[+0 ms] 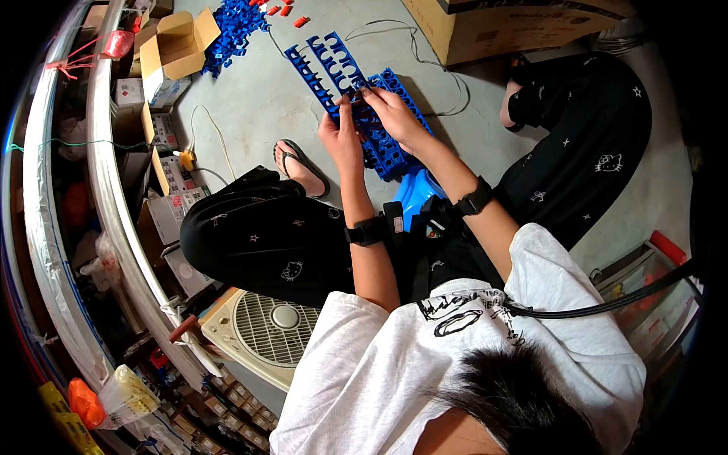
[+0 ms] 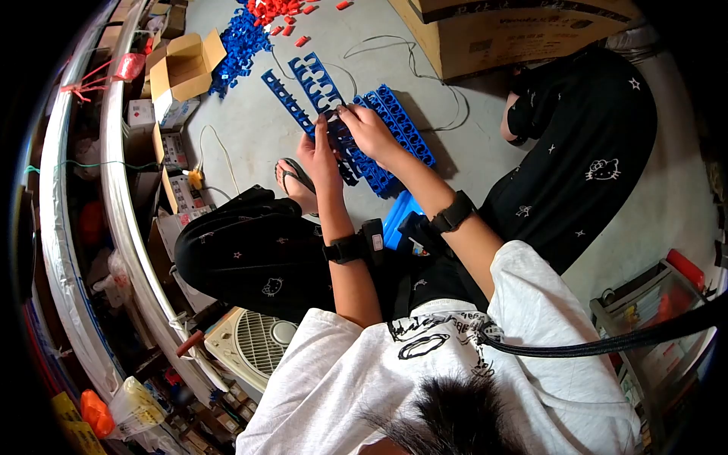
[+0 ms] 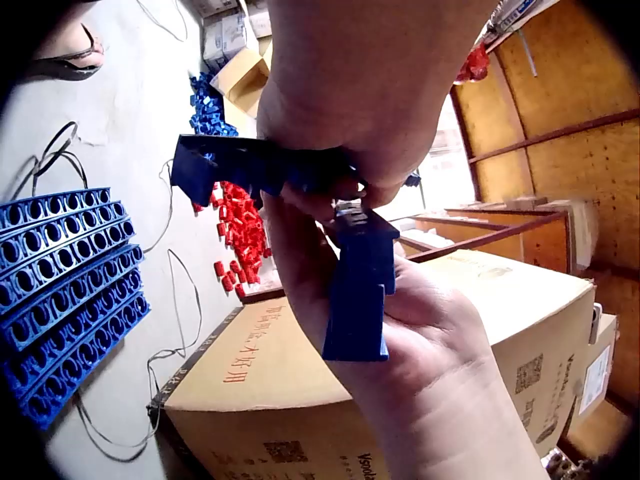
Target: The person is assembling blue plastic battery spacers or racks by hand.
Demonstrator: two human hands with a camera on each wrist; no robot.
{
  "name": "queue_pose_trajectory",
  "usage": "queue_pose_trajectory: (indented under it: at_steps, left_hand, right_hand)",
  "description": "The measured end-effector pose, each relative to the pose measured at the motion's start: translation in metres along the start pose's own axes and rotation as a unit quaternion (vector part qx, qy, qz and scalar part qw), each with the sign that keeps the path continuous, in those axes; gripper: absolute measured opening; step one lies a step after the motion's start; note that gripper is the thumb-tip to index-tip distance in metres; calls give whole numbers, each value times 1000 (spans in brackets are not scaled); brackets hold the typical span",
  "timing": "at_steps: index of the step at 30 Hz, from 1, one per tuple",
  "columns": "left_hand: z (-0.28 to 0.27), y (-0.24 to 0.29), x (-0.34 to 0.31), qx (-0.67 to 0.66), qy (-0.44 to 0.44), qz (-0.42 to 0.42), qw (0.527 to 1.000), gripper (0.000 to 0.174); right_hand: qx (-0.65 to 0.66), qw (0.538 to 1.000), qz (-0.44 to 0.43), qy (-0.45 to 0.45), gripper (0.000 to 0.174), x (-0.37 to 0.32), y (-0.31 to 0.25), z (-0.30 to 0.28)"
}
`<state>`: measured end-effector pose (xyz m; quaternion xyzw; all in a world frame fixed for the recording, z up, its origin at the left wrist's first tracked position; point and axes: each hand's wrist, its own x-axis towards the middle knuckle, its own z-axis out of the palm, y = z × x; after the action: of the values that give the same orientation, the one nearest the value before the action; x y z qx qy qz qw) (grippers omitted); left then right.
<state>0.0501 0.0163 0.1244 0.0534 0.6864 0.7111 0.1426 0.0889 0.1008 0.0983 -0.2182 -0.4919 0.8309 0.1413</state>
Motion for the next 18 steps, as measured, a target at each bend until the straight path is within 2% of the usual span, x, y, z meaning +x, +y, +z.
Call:
queue_pose_trajectory:
  at_steps: [3,5,7,8,9,12,18]
  left_hand:
    - [-6,-3,3,-2,27,17,999,21]
    - [-9,-5,5,-3,22,21,1000,23]
    - [-9,-3,4,36,5,17,999,23]
    - [-9,-4,4,51,-4,6,999,22]
    - [-8,-4,3,51,-3,5,999,22]
    - [-1,-8,1,31,-14,23,999,20]
    - [7,-13,-4,53,-22,54,997,19]
  right_hand:
    - [18,999,33,-12,31,0,-10,-2]
    - [65,993,99,-20,32,-5,-23,-2]
    - [61,993,99,-13,31,-5,-22,-1]
    - [29,997,70,-6,30,-2,-16,-2]
    - [-3,999,42,2,30,0,-11,-3]
    - [-47,998,31,4,29,4,-3,-5]
    - [-29,999,5,-16,29,-3,-4,1]
